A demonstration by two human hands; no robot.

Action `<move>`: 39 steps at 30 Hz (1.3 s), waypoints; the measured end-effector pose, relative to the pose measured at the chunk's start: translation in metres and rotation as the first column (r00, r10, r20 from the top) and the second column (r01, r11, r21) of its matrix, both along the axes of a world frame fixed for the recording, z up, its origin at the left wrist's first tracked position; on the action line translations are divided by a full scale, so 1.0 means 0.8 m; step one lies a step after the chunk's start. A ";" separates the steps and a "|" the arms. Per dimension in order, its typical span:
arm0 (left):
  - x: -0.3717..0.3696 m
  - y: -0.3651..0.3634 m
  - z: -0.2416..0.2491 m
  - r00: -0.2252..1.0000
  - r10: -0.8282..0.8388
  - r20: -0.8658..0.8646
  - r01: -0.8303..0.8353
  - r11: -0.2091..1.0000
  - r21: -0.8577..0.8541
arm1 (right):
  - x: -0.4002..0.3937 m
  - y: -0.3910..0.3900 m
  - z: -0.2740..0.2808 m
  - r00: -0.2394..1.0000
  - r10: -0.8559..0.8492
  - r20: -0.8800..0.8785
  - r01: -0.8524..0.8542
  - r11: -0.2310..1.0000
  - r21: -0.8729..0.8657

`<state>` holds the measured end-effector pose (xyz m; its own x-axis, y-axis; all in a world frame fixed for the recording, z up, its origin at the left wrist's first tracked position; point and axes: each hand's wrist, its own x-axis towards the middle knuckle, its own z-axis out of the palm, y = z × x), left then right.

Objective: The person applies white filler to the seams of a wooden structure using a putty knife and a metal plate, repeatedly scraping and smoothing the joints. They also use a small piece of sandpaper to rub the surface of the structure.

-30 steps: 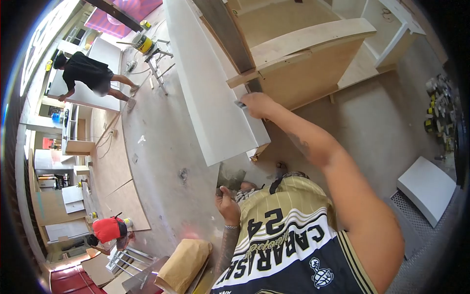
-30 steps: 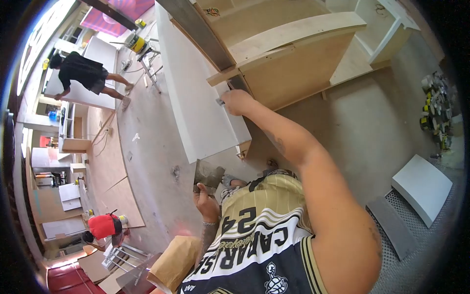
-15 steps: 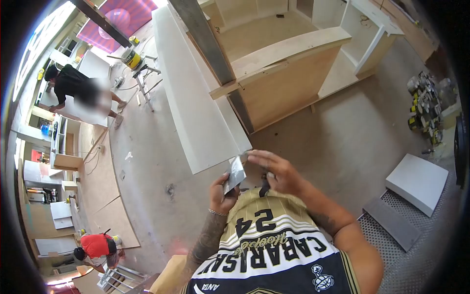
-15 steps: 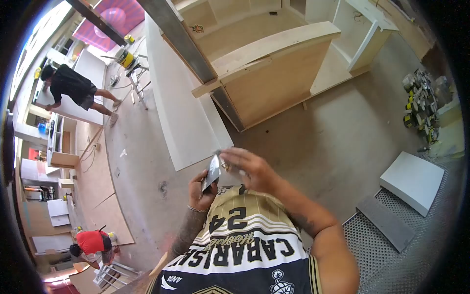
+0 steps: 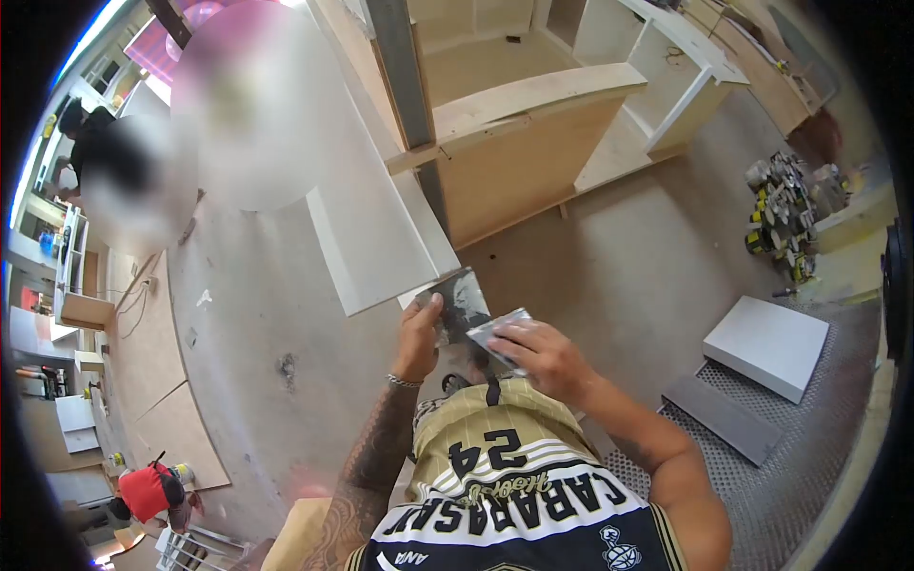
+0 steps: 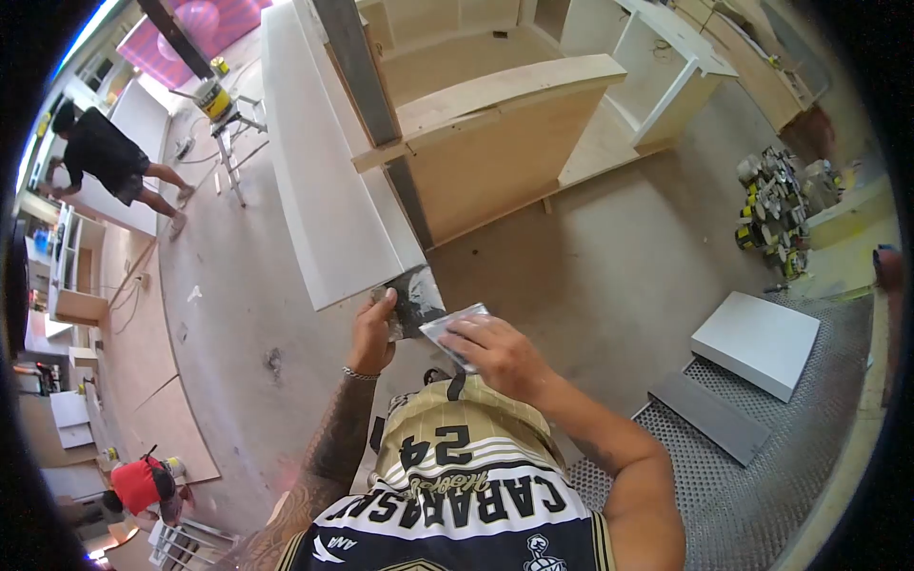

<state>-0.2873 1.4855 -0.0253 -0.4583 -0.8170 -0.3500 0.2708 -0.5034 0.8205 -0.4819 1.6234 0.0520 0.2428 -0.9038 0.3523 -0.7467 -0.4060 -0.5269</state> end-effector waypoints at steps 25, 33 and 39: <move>-0.080 0.042 -0.022 0.942 -0.096 0.321 0.127 0.989 -0.077 | -0.123 -0.060 -0.106 0.993 0.016 0.119 -0.029 0.994 0.106; -0.181 0.030 -0.028 0.946 -0.132 0.295 0.150 0.988 -0.039 | -0.223 -0.070 -0.118 0.974 0.135 0.180 -0.139 0.990 0.011; -0.242 0.075 0.043 0.842 0.265 0.470 -0.076 0.921 -0.383 | -0.322 -0.118 -0.152 0.289 -0.545 0.787 -0.135 0.791 0.597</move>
<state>-0.4811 1.5457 0.0095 -0.1369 -0.9739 -0.1809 -0.1722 -0.1565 0.9726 -0.7397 1.5293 -0.0698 -0.1420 -0.9452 -0.2941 0.3382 0.2329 -0.9118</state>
